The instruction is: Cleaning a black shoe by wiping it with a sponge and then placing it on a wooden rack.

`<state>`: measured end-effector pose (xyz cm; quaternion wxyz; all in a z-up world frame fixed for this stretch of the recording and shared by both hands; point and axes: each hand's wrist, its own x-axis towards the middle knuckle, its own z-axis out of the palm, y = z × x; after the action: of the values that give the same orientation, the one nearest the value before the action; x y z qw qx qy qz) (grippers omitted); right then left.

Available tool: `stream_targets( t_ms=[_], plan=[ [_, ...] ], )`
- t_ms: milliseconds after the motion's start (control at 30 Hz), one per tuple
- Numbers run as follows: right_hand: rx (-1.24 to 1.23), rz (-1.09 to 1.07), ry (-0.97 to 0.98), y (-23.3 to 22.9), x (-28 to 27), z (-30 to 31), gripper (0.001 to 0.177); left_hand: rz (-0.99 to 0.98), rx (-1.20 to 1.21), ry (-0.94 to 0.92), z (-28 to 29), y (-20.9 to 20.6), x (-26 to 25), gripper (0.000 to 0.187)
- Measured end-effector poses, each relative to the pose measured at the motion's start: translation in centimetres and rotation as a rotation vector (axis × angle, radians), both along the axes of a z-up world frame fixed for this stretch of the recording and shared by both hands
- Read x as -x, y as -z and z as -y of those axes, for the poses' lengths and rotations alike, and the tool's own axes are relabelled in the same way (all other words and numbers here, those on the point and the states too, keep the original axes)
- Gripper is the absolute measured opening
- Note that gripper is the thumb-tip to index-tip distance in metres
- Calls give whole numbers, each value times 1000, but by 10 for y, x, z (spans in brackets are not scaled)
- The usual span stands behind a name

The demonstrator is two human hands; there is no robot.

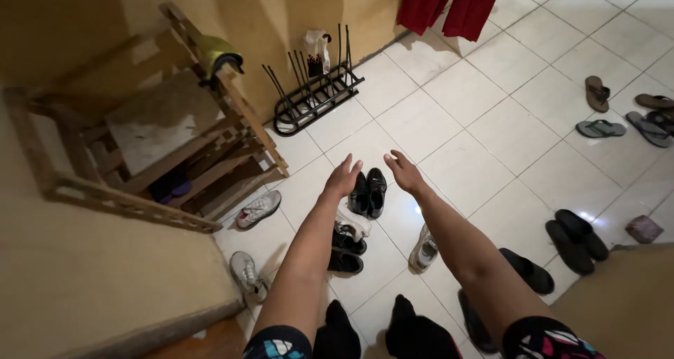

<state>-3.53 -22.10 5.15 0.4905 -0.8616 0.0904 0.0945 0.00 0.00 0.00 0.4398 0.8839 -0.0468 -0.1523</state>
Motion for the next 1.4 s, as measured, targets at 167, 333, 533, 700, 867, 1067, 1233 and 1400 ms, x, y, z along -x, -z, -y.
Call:
stream_targets(
  t_ms=[167,333,533,700,867,1067,1233,1400],
  plan=[
    [59,-46,15,75,-24,13,86,-69,-117,-1,2,71,-15,84],
    [114,-22,2,159,-39,19,89,-104,-169,-10,6,149,-29,84],
    [84,-74,13,263,-48,23,92,-58,-141,8,9,256,-44,83],
    [256,-80,-8,369,-69,26,94,-76,-158,26,11,343,-59,84],
    [401,-118,-17,492,-90,36,87,-67,-119,47,14,420,-65,86],
    [509,-233,-23,621,-102,43,84,-64,-70,76,21,489,-68,85],
    [470,-133,-21,658,-98,35,80,-67,-60,95,30,518,-76,84],
    [299,-355,154,581,-75,2,53,-58,-24,106,37,547,-84,85]
  ],
)
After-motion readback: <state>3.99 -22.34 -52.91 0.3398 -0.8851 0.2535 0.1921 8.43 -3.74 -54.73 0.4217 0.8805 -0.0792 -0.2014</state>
